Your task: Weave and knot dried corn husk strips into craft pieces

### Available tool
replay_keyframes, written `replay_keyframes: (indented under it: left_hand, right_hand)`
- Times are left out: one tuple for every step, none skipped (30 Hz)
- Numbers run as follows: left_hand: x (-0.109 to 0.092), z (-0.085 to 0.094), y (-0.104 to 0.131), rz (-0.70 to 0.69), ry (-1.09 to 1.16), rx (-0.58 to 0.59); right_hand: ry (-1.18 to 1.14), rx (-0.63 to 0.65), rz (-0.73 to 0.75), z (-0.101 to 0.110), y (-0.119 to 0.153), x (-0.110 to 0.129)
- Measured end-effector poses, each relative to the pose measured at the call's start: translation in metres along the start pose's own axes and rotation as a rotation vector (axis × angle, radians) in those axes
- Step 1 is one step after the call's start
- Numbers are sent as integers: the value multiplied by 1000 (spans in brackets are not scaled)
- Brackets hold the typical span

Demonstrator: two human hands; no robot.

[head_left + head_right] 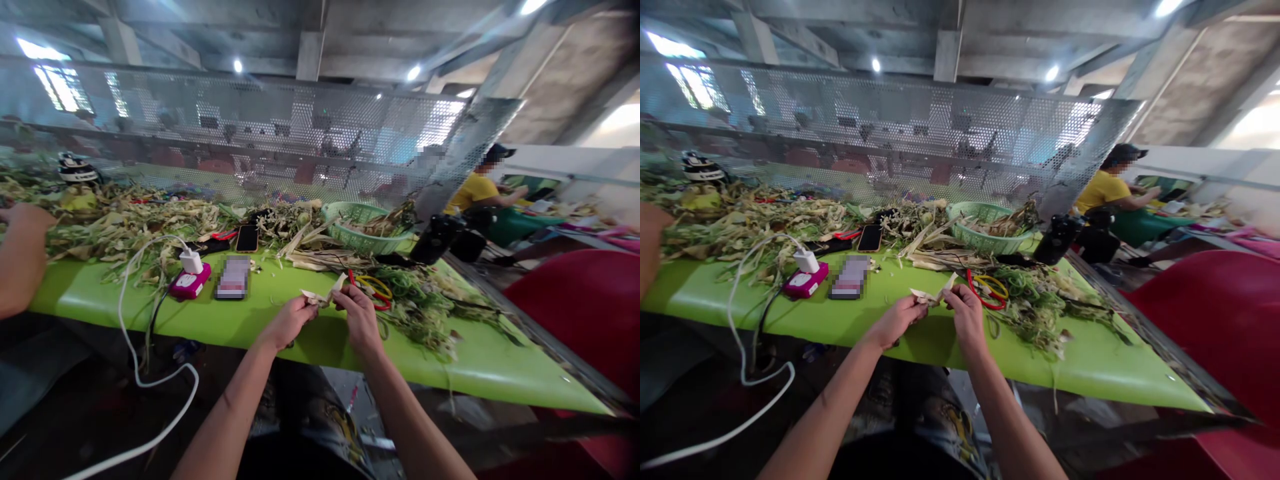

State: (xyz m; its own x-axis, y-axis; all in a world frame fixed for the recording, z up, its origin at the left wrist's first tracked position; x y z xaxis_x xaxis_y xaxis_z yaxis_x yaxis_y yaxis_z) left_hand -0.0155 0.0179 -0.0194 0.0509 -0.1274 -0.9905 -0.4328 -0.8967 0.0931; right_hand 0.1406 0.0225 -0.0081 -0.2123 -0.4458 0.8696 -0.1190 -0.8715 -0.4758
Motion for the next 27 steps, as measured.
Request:
replay_keyframes:
  left_hand:
    - [0, 0, 0, -3, -16, -4]
    - [0, 0, 0, -8, -35, -14]
    - [1, 1, 0, -14, -57, -30]
    - [2, 1, 0, -21, -82, -48]
    - [3, 1, -1, -28, -102, -66]
    - [5, 1, -2, -32, -114, -80]
    - [7, 1, -4, -33, -114, -86]
    - [10, 0, -5, -32, -97, -83]
    - [12, 0, -7, -28, -69, -74]
    - [15, -1, -9, -22, -41, -66]
    - [17, -2, -10, -15, -21, -64]
    - [18, -2, -11, -11, -16, -64]
    - [19, -2, -11, -13, -19, -67]
    - [18, -2, -11, -19, -26, -64]
    - [17, -2, -10, -27, -33, -49]
    - [16, -3, -9, -36, -36, -27]
    - [14, -3, -8, -44, -38, -3]
    - [11, -3, -6, -47, -46, 17]
    - [9, -3, -5, -47, -60, 28]
    - [7, -3, -3, -43, -84, 34]
    - [6, -3, -2, -41, -111, 33]
    - [4, -3, -1, -41, -137, 29]
    - [3, -3, 0, -44, -157, 30]
    - [3, -3, 0, -48, -169, 35]
    - [2, -3, 1, -56, -174, 43]
    - [2, -2, 1, -64, -170, 52]
    - [1, -2, 2, -72, -158, 56]
  right_hand:
    - [1, 8, -8, 1, -1, -1]
    - [12, 5, -10, 2, -1, 0]
    - [51, -14, 9, 4, -2, 1]
    - [121, -45, 56, 6, -3, 5]
    - [216, -76, 129, 8, -4, 10]
    - [326, -91, 223, 10, -4, 17]
    - [436, -73, 325, 10, -5, 25]
    - [517, -7, 411, 10, -6, 32]
    - [565, 102, 471, 8, -7, 39]
    - [594, 223, 500, 5, -8, 45]
    - [609, 324, 505, 2, -10, 48]
    - [613, 397, 493, -1, -12, 50]
    - [607, 444, 470, -4, -15, 50]
    - [589, 465, 443, -7, -18, 48]
    - [559, 470, 416, -9, -21, 45]
    - [522, 460, 389, -10, -24, 41]
    - [483, 438, 363, -10, -26, 38]
    - [447, 405, 338, -10, -29, 34]
    - [418, 367, 315, -10, -31, 31]
    - [402, 328, 299, -10, -33, 29]
    - [399, 292, 293, -10, -34, 28]
    - [406, 256, 298, -10, -34, 27]
    - [417, 223, 309, -10, -34, 26]
    - [426, 188, 321, -11, -34, 26]
    - [429, 151, 329, -12, -34, 25]
    - [424, 116, 329, -13, -34, 25]
    - [412, 89, 322, -14, -33, 24]
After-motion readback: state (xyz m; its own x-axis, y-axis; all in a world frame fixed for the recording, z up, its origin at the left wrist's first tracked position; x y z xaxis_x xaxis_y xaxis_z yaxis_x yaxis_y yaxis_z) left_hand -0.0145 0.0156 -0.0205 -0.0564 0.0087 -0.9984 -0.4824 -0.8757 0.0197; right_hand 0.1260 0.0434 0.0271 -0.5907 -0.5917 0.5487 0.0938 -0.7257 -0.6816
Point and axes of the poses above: each hand's wrist, its own y-axis away from the middle knuckle, its own z-axis out of the back of the hand, x = y × z, the point moved 1 cm from there along -y, towards the middle knuckle, and after that the axes turned 9 degrees about z, right-handed, at the moved point
